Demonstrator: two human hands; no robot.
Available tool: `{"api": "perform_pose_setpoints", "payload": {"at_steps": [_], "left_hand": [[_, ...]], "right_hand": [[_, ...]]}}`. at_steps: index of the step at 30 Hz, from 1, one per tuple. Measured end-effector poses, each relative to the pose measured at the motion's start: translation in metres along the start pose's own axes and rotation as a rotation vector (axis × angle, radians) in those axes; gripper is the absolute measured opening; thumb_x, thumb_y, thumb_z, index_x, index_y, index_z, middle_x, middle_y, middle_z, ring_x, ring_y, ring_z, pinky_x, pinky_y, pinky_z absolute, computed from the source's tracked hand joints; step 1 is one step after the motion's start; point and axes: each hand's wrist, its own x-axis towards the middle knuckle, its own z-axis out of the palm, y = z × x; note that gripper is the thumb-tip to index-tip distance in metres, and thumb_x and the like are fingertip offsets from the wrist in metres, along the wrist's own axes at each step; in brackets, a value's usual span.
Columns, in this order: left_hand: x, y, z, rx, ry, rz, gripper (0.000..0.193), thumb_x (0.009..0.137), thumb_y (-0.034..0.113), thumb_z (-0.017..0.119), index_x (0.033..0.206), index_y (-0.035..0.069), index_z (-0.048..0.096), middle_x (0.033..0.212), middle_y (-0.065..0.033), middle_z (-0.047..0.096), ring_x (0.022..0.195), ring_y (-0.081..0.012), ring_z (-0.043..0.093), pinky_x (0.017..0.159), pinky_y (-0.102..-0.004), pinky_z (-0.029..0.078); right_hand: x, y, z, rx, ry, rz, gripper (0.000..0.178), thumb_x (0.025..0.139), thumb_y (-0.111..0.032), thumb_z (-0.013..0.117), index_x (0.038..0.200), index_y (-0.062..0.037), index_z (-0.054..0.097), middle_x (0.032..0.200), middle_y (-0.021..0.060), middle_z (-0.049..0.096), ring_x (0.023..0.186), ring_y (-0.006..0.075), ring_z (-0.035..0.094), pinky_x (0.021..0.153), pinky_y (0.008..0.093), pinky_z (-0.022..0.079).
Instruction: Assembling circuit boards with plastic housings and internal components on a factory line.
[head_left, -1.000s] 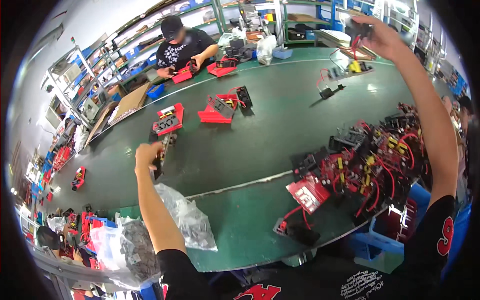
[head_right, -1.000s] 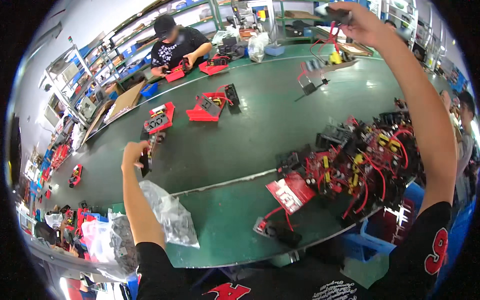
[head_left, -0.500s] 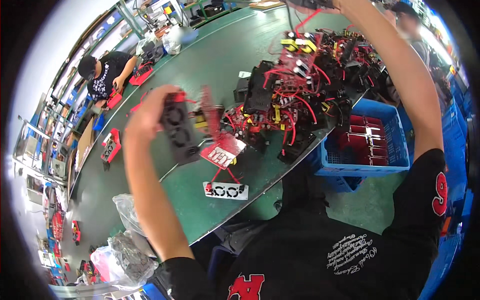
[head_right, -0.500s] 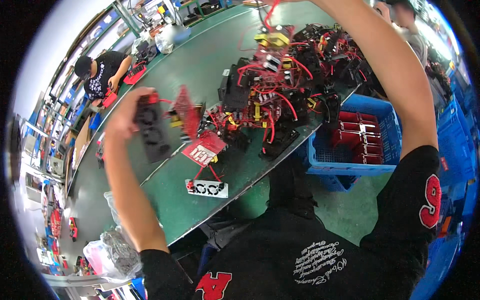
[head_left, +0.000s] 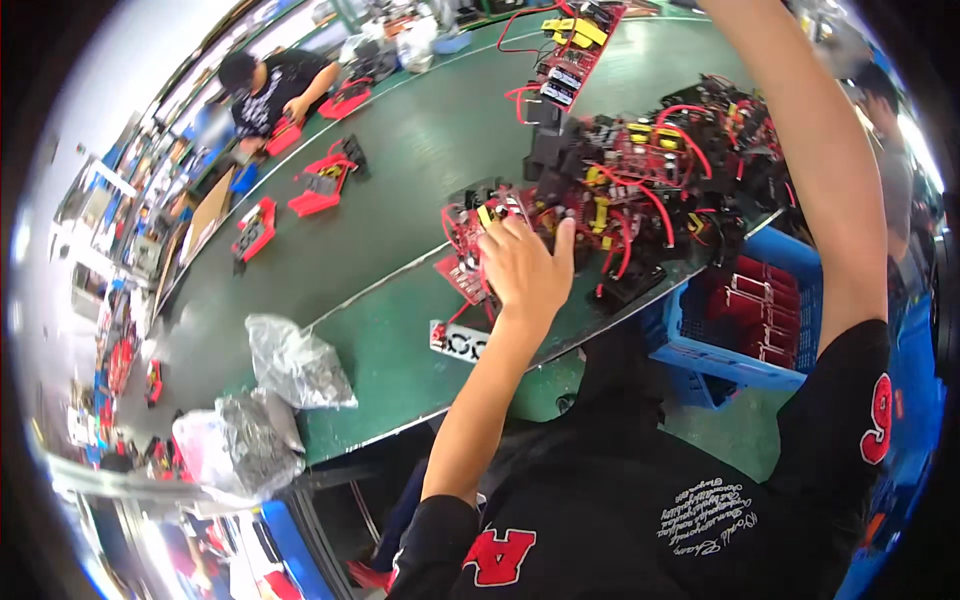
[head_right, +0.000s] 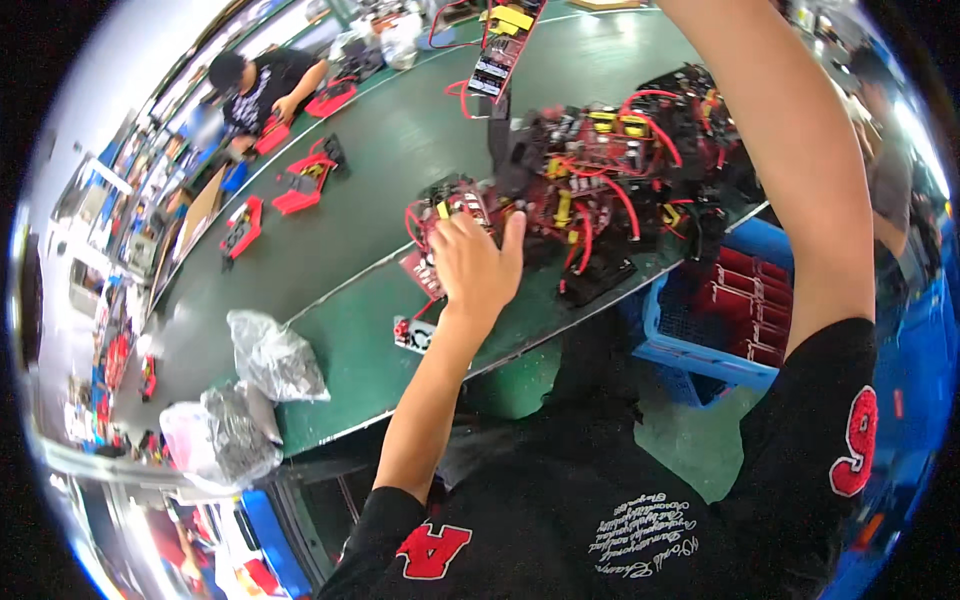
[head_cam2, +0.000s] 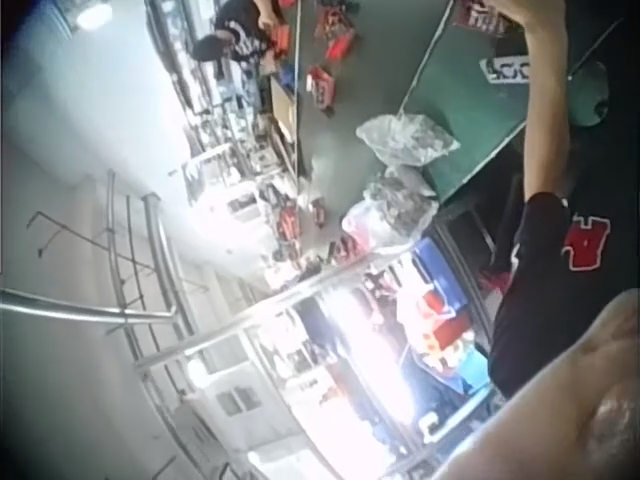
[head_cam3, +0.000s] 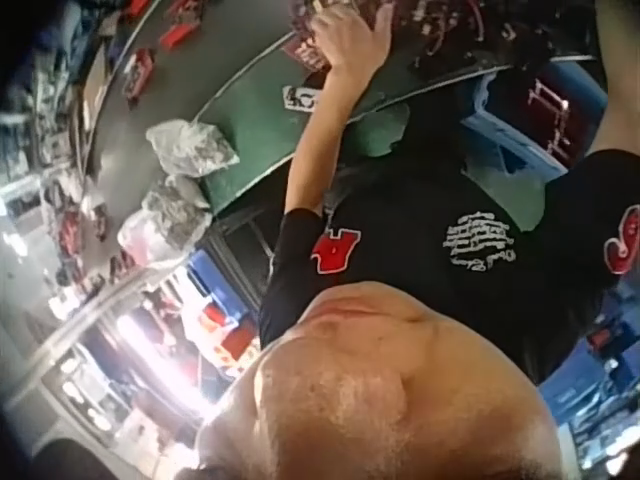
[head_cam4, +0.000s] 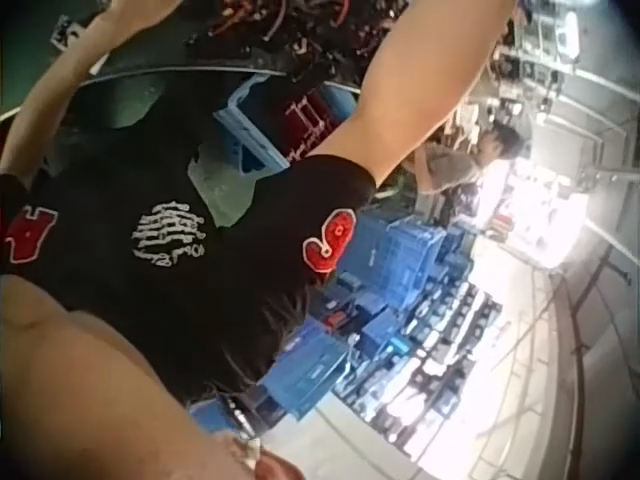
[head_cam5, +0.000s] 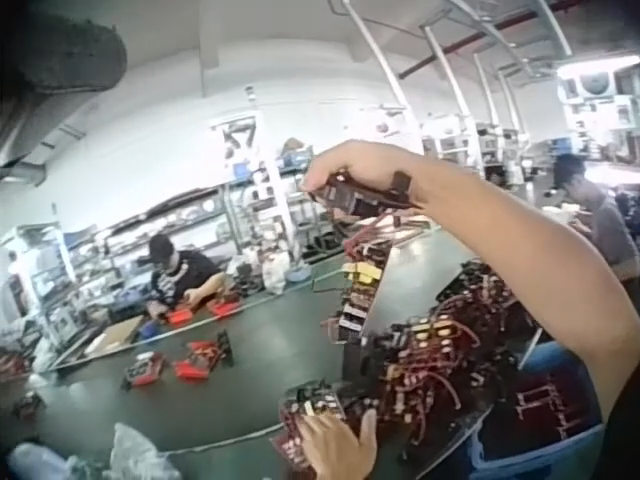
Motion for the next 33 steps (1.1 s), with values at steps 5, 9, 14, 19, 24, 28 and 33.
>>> {"api": "perform_pose_setpoints", "payload": {"at_steps": [5,9,14,19,24,28,33], "left_hand": [[-0.022,-0.102,-0.042,0.022,0.173,-0.109,0.057,0.082,0.049,0.063,0.103,-0.003,0.053,0.097,-0.0227,0.055,0.096,-0.0391,0.053,0.086,-0.0494,0.041],[-0.063,-0.269,-0.073,0.882,0.291,-0.335,0.064,0.074,0.052,0.068,0.114,0.003,0.057,0.115,-0.0201,0.052,0.117,-0.0440,0.042,0.097,-0.0631,0.031],[-0.124,-0.377,-0.111,0.593,-0.254,-0.513,0.063,0.075,0.049,0.067,0.121,0.007,0.055,0.124,-0.0200,0.051,0.119,-0.0410,0.046,0.097,-0.0597,0.037],[-0.137,-0.352,-0.133,0.598,0.069,-0.190,0.044,0.078,0.030,0.069,0.113,0.007,0.058,0.116,-0.0142,0.055,0.110,-0.0343,0.052,0.089,-0.0482,0.043],[-0.119,-0.266,-0.109,-1.823,0.004,-0.684,0.062,0.091,0.053,0.054,0.135,0.009,0.051,0.121,-0.0163,0.060,0.114,-0.0291,0.055,0.088,-0.0478,0.046],[-0.170,-0.266,-0.123,-2.243,0.063,-0.673,0.075,0.087,0.054,0.059,0.139,0.003,0.042,0.124,-0.0197,0.058,0.107,-0.0300,0.059,0.079,-0.0482,0.051],[-0.187,-0.271,-0.190,-1.233,-0.298,-0.979,0.034,0.083,0.016,0.071,0.109,-0.003,0.060,0.093,-0.0103,0.067,0.080,-0.0125,0.063,0.075,-0.0287,0.050]], "right_hand": [[0.001,-0.011,0.044,0.119,-0.089,0.053,0.019,0.083,-0.018,0.063,0.080,0.0000,0.064,0.066,0.0095,0.064,0.050,0.0148,0.060,0.047,0.0248,0.048],[-0.012,-0.030,0.097,0.092,-0.070,-0.046,0.019,0.083,-0.018,0.063,0.083,0.0012,0.064,0.070,0.0097,0.065,0.053,0.0142,0.060,0.048,0.0246,0.049],[0.039,0.014,0.154,1.036,-1.030,-0.060,0.026,0.080,-0.018,0.065,0.094,0.0043,0.062,0.075,0.0091,0.064,0.062,0.0135,0.061,0.053,0.0248,0.051],[-0.018,-0.033,0.233,0.228,-0.522,-0.053,0.065,0.071,-0.021,0.071,0.123,0.0088,0.048,0.092,0.0132,0.061,0.071,0.0142,0.061,0.057,0.0246,0.052],[-0.029,-0.024,0.255,0.341,-0.622,-0.082,0.094,0.068,-0.026,0.074,0.142,0.0095,0.029,0.104,0.0137,0.058,0.087,0.0174,0.059,0.073,0.0281,0.051],[-0.034,0.018,0.277,0.408,-0.744,-0.184,0.058,0.081,-0.010,0.063,0.135,-0.0005,0.042,0.118,0.0167,0.057,0.084,0.0174,0.063,0.068,0.0260,0.053],[-0.080,0.111,0.326,0.245,-0.664,0.100,0.080,0.076,-0.009,0.066,0.145,-0.0023,0.027,0.118,0.0161,0.057,0.084,0.0180,0.062,0.080,0.0315,0.051]]}}
